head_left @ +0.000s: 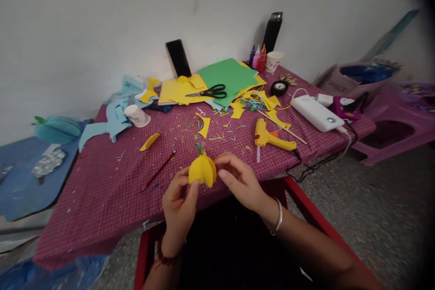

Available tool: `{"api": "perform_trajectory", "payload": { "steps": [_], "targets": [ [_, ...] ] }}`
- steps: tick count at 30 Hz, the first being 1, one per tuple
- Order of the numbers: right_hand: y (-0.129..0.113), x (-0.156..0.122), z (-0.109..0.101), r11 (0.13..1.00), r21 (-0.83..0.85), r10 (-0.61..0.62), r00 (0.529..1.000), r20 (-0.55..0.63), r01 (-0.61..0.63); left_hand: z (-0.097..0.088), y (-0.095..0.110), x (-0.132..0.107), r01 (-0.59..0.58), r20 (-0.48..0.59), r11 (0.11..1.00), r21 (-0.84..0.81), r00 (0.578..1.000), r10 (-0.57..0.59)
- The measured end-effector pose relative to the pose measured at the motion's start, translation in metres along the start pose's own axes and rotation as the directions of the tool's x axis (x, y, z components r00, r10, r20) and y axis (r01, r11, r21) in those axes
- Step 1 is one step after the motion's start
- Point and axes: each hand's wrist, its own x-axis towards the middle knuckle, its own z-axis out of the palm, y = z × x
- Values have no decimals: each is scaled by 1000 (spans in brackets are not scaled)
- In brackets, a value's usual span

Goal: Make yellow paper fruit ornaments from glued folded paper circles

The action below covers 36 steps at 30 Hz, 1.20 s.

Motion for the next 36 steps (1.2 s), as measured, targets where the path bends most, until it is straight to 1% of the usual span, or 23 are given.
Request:
{"api": "perform_trajectory", "payload": {
  "steps": [2, 4, 6, 8, 9, 11, 14, 18, 21, 25, 28, 33, 36],
  "targets": [
    [3, 1, 1, 999, -2, 37, 998, -46, -37, 1, -1, -3, -63, -25, 998, 2, 998, 63],
    [3, 0, 1, 998, -24, 53, 996, -77, -55, 2, -3, -4, -93, -83, 995, -33, 993, 90],
    [-1, -1, 1, 996, -84, 13, 996, -86, -20, 3, -5, -3, -70, -163, 990, -126, 985, 49],
    [-9, -4, 1, 985, -165, -74, 994, -80, 60, 2, -8, 2, -8, -208, 967, -253, 977, -46],
    [-13, -6, 1, 975, -199, -119, 990, -76, 102, 2, -9, 5, 25, -205, 952, -304, 974, -91],
    [-20, -9, 2, 959, -236, -179, 982, -62, 160, 1, -12, 11, 90, -160, 928, -361, 975, -157],
    [-26, -13, 5, 953, -232, -202, 979, -15, 193, 0, -14, 15, 148, -103, 906, -396, 974, -204],
    [-24, -16, 10, 950, -200, -245, 970, 10, 242, 1, -17, 12, 157, -99, 906, -393, 972, -212],
    [-23, -17, 12, 935, -227, -276, 961, 8, 271, 2, -18, 9, 179, -78, 895, -409, 970, -229],
    [-25, -18, 11, 931, -268, -243, 969, 45, 246, 2, -16, 9, 157, -84, 850, -502, 970, -229],
    [-26, -19, 11, 928, -288, -233, 971, 49, 237, 2, -13, 9, 125, -121, 868, -481, 971, -207],
    [-28, -20, 12, 892, -380, -236, 969, 73, 245, 1, -8, 5, 45, -240, 928, -369, 960, -142],
    [-29, -20, 14, 907, -354, -221, 973, 61, 229, 2, -9, 2, 43, -256, 953, -302, 959, -124]
  ]
}}
